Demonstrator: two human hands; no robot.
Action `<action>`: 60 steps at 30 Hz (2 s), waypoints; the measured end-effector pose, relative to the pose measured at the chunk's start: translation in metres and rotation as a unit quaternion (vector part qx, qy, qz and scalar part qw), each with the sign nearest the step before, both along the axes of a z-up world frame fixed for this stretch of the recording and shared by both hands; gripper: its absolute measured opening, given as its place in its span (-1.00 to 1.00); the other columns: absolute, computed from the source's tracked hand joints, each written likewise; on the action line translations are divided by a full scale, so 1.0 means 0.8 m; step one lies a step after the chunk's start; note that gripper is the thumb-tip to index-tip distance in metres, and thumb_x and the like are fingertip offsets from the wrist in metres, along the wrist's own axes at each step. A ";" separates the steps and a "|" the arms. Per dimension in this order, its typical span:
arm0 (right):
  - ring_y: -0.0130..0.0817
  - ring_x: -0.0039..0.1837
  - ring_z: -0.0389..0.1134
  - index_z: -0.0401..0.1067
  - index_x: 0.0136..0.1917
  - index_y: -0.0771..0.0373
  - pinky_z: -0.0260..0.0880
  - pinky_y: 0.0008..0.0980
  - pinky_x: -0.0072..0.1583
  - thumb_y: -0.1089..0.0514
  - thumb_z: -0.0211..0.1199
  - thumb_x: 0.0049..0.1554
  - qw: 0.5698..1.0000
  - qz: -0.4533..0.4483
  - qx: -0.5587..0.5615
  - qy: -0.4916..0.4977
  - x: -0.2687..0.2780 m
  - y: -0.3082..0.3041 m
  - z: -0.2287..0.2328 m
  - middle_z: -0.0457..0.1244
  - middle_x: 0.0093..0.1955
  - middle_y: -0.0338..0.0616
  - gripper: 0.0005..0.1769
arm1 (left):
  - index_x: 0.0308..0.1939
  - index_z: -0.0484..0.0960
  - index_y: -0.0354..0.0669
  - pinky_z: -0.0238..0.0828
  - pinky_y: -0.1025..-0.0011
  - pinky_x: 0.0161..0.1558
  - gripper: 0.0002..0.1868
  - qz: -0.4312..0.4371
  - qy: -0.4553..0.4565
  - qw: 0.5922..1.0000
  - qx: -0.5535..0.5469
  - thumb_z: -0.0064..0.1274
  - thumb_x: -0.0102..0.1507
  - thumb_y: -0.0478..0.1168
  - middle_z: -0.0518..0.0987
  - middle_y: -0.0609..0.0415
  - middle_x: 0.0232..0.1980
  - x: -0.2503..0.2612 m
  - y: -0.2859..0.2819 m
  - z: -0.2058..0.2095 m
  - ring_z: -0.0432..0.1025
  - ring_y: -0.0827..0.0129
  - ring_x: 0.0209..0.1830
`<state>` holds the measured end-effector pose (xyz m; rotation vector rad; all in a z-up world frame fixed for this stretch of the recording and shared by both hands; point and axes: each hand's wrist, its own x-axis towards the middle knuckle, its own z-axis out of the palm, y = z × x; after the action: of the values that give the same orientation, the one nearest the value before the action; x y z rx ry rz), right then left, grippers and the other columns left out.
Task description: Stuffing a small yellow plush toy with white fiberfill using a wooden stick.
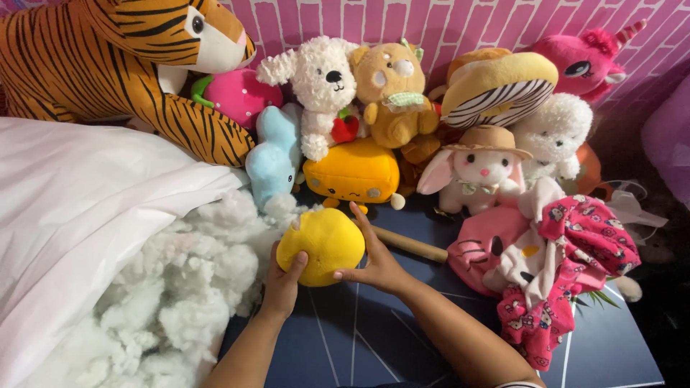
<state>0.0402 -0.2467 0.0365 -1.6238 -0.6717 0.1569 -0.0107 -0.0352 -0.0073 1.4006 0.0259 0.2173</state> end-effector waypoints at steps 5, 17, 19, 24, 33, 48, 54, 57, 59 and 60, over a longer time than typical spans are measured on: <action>0.36 0.61 -0.10 -0.42 0.71 0.04 0.06 0.36 0.45 0.11 0.70 -0.19 0.976 -0.003 0.013 -0.216 0.006 0.008 -0.030 -0.25 0.66 0.37 0.56 | 0.37 0.36 0.05 0.30 0.09 0.26 -0.43 -0.012 0.075 0.995 -0.059 -0.16 0.40 0.23 0.47 -0.02 0.13 0.006 0.009 -0.003 0.43 0.22 0.13; 0.27 0.23 0.39 0.41 0.34 0.24 0.39 0.25 0.22 0.17 0.65 -0.21 0.918 -0.036 0.048 -0.392 0.032 -0.020 -0.036 0.32 0.23 0.24 -0.14 | 0.60 0.09 -0.02 0.41 0.31 0.04 0.04 -0.164 -0.089 0.982 -0.037 -0.22 0.18 0.47 0.53 -0.05 0.10 -0.002 0.005 0.019 0.44 0.34 0.02; 0.22 0.25 0.40 0.35 0.38 0.28 0.40 0.20 0.21 0.10 0.69 -0.22 0.955 -0.043 0.060 -0.288 0.035 -0.026 -0.051 0.33 0.23 0.21 -0.05 | 0.61 0.00 -0.09 0.57 0.51 -0.25 0.16 -0.176 -0.168 0.969 -0.041 0.09 0.13 0.41 0.67 0.03 -0.27 0.000 0.008 0.013 0.57 0.53 -0.36; 0.02 0.40 0.31 0.30 0.37 0.25 0.26 0.15 0.39 0.23 0.77 -0.32 0.985 -0.047 0.115 -0.119 0.029 -0.018 -0.056 0.30 0.33 0.06 0.05 | 0.59 0.12 -0.04 0.50 0.23 0.07 0.22 -0.101 -0.230 0.964 0.084 0.54 -0.04 -0.07 0.58 -0.05 0.15 0.016 0.014 -0.014 0.53 0.35 0.03; -0.01 0.50 0.17 0.24 0.42 0.32 0.10 0.11 0.46 0.04 0.76 -0.26 0.976 0.061 0.146 -0.151 0.028 -0.009 -0.049 0.20 0.41 0.07 0.10 | 0.09 0.60 -0.21 0.56 0.24 -0.19 -0.39 -0.034 -0.183 0.983 0.005 0.44 -0.02 -0.52 0.66 -0.07 -0.13 0.029 0.028 -0.096 0.59 0.18 -0.13; 0.12 0.39 0.29 0.32 0.41 0.32 0.25 0.26 0.34 0.05 0.67 -0.14 0.978 0.111 0.087 -0.155 0.015 -0.004 -0.025 0.29 0.32 0.12 -0.06 | 0.18 0.49 -0.47 0.42 -0.14 0.13 -0.21 -0.066 -0.327 0.942 0.038 0.52 -0.09 -0.45 0.57 -0.40 0.20 0.008 0.010 -0.023 0.46 -0.27 0.22; -0.31 0.16 0.51 0.51 0.11 0.14 0.29 -0.20 0.42 -0.05 0.48 0.10 0.965 0.035 0.095 -0.242 0.015 0.005 -0.066 0.45 0.11 -0.21 -0.61 | 0.05 0.54 -0.24 0.65 0.20 0.14 -0.60 -0.048 -0.362 0.919 0.150 0.30 0.19 -0.23 0.64 -0.19 0.04 -0.006 0.001 0.001 0.60 0.07 0.09; -0.20 0.30 0.35 0.30 0.33 0.19 0.40 -0.19 0.32 -0.15 0.49 0.07 0.964 0.076 0.086 -0.239 0.018 0.000 -0.050 0.34 0.25 -0.08 -0.29 | 0.09 0.51 -0.18 0.63 0.27 0.07 -0.50 -0.022 -0.365 0.923 0.122 0.37 0.14 -0.19 0.62 -0.15 0.06 -0.005 0.000 -0.013 0.59 0.13 0.04; -0.12 0.42 0.27 0.18 0.45 0.16 0.32 -0.10 0.40 -0.26 0.44 0.10 0.970 0.095 0.103 -0.199 0.016 -0.001 -0.045 0.25 0.39 -0.01 -0.15 | 0.19 0.47 -0.14 0.57 0.22 0.18 -0.43 -0.002 -0.367 0.924 0.107 0.37 0.16 -0.17 0.56 -0.14 0.17 -0.002 0.004 -0.027 0.54 0.10 0.17; -0.04 0.53 0.19 0.05 0.57 0.12 0.24 0.00 0.48 -0.37 0.39 0.13 0.974 0.114 0.119 -0.158 0.015 -0.001 -0.042 0.15 0.52 0.05 -0.01 | 0.28 0.42 -0.09 0.51 0.17 0.30 -0.35 0.019 -0.369 0.925 0.091 0.36 0.17 -0.14 0.51 -0.13 0.27 0.000 0.006 -0.034 0.48 0.06 0.30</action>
<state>0.0519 -0.2478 0.0030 -1.3500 -1.0816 -0.0185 -0.0110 -0.0301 -0.0344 1.4270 -0.6055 0.7842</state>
